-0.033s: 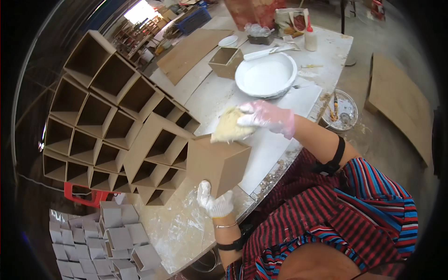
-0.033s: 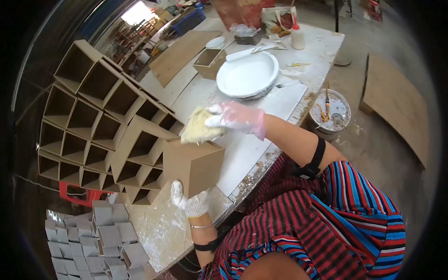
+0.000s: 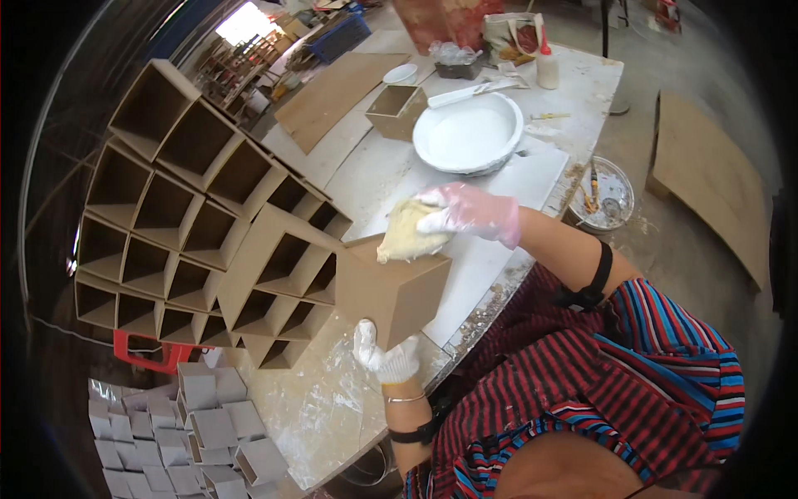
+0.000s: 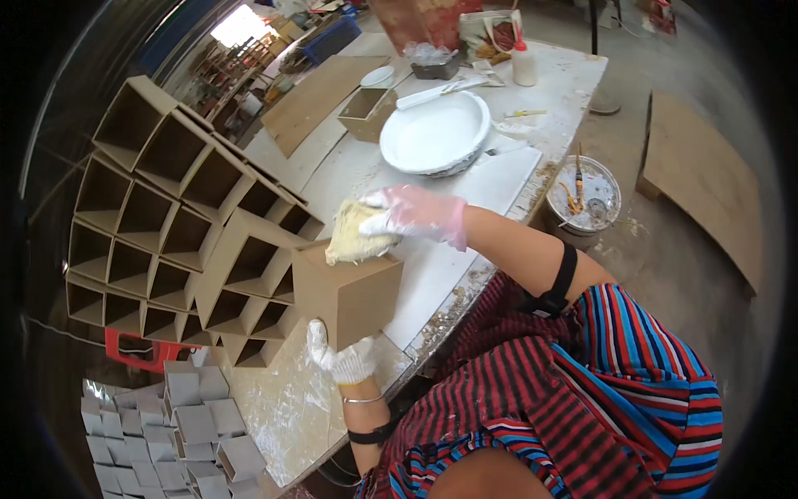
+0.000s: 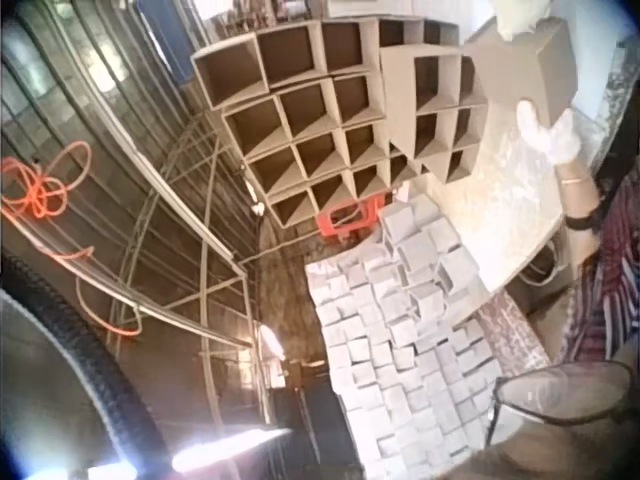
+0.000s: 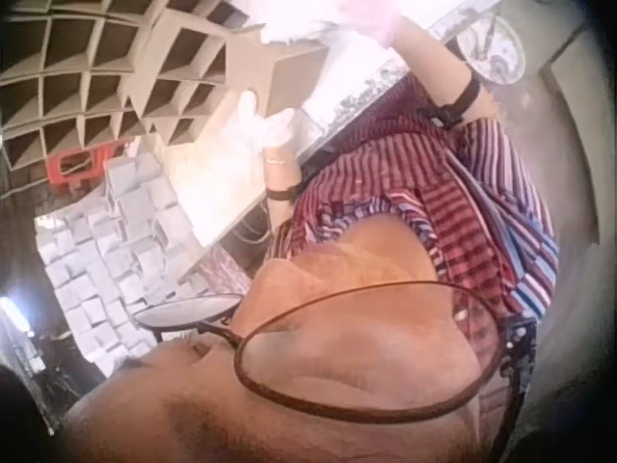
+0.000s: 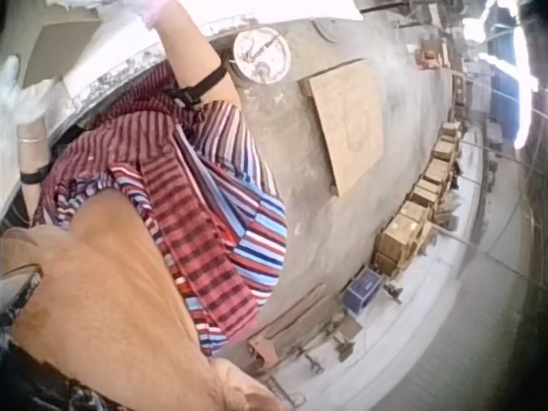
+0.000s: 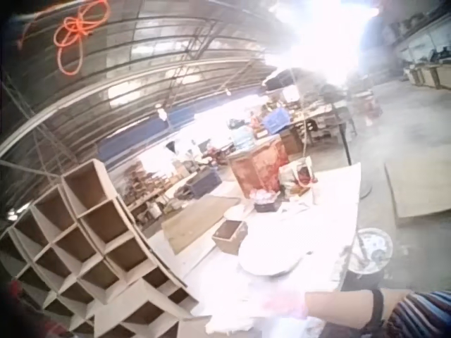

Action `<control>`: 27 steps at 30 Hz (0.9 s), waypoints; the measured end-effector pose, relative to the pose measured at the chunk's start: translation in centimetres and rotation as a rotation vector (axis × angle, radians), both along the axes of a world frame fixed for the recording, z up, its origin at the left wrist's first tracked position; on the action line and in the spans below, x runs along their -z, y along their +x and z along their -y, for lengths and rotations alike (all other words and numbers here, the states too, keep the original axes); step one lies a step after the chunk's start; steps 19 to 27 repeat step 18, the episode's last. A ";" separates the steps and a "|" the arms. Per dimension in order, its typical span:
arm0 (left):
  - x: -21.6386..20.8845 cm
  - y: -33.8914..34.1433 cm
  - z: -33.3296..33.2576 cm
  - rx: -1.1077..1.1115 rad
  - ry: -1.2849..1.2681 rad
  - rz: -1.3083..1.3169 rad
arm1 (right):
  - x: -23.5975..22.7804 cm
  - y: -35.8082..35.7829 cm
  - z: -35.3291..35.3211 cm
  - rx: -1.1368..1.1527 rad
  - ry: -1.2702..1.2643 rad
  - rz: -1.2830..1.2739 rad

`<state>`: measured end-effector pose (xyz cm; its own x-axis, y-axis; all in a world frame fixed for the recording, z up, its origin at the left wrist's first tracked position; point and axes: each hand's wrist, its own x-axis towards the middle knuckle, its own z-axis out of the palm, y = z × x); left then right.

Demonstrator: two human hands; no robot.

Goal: Cleaning and wiping small wooden or cardboard boxes with a cloth and liquid adhesive or cleaning agent.

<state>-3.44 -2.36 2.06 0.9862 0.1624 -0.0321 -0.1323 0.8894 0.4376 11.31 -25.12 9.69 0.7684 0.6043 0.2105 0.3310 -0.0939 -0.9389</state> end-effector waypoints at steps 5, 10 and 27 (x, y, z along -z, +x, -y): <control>1.3 0.1 3.4 0.136 -0.168 -0.014 | 2.0 -2.2 -0.2 0.272 -0.383 0.629; 3.9 -0.8 -0.4 0.117 -0.061 -0.197 | 4.4 -3.2 -0.9 0.034 -0.097 0.589; 1.2 0.3 -2.5 0.055 0.340 -0.137 | 4.7 -1.5 -3.1 -0.187 -0.342 0.508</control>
